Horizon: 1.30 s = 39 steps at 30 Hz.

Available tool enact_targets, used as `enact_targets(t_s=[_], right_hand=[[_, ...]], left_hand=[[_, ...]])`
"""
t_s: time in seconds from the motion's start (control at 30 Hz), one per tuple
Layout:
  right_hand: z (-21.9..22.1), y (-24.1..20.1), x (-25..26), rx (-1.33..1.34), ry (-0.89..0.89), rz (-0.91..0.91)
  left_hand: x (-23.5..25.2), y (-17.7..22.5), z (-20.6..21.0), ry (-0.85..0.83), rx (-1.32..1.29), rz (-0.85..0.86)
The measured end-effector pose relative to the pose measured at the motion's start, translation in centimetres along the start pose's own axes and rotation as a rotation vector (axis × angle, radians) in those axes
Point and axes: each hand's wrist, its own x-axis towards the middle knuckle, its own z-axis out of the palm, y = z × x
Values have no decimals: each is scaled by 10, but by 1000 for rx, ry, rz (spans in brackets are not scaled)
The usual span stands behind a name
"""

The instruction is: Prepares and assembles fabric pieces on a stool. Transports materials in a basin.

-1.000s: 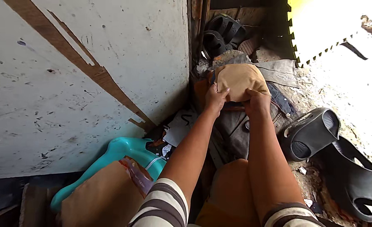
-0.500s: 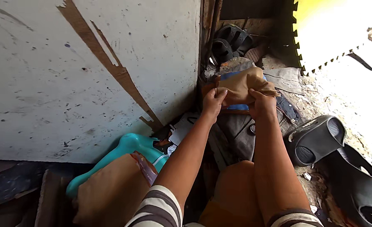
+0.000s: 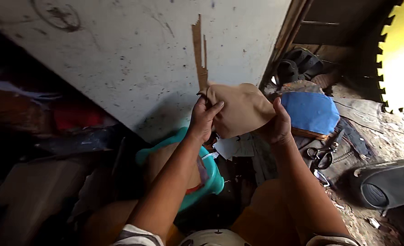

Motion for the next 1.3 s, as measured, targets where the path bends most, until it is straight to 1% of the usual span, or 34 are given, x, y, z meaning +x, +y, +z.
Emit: enact_targets(t_s=[0.07, 0.13, 0.17, 0.23, 0.3, 0.4, 0.5, 0.57, 0.63, 0.7, 0.77, 0.9, 1.0, 1.17, 1.3], right_hand=[[15, 21, 4, 93, -106, 128], [27, 47, 5, 109, -183, 245], [32, 61, 2, 90, -193, 299], [44, 89, -4, -10, -177, 417], [60, 116, -9, -196, -137, 515], [86, 147, -14, -381, -80, 515], [107, 158, -18, -422, -123, 428], [115, 164, -21, -442, -131, 382], [114, 179, -24, -558, -93, 387], [104, 200, -26, -734, -70, 454], [97, 214, -27, -861, -53, 511], [101, 214, -28, -968, -55, 508], [103, 214, -26, -1022, -62, 498], [101, 212, -26, -980, -4, 527], [89, 208, -21, -1086, 82, 516]], left_hand=[[-26, 21, -30, 15, 119, -37], [-53, 33, -61, 38, 194, -85], [-67, 34, -77, 47, 213, -109], [-89, 28, -113, 66, 230, -142], [-111, 17, -145, 112, 241, -177], [-133, 9, -176, 195, 261, -212], [-146, 22, -189, 203, 295, -201], [-151, 27, -196, 219, 376, -196], [-154, 15, -211, 239, 442, -275], [-157, -9, -227, 251, 475, -414], [-159, -26, -234, 264, 468, -487], [-162, -24, -230, 296, 396, -460], [-160, -27, -235, 301, 384, -455], [-164, -31, -243, 272, 395, -504], [-168, -31, -245, 248, 393, -534]])
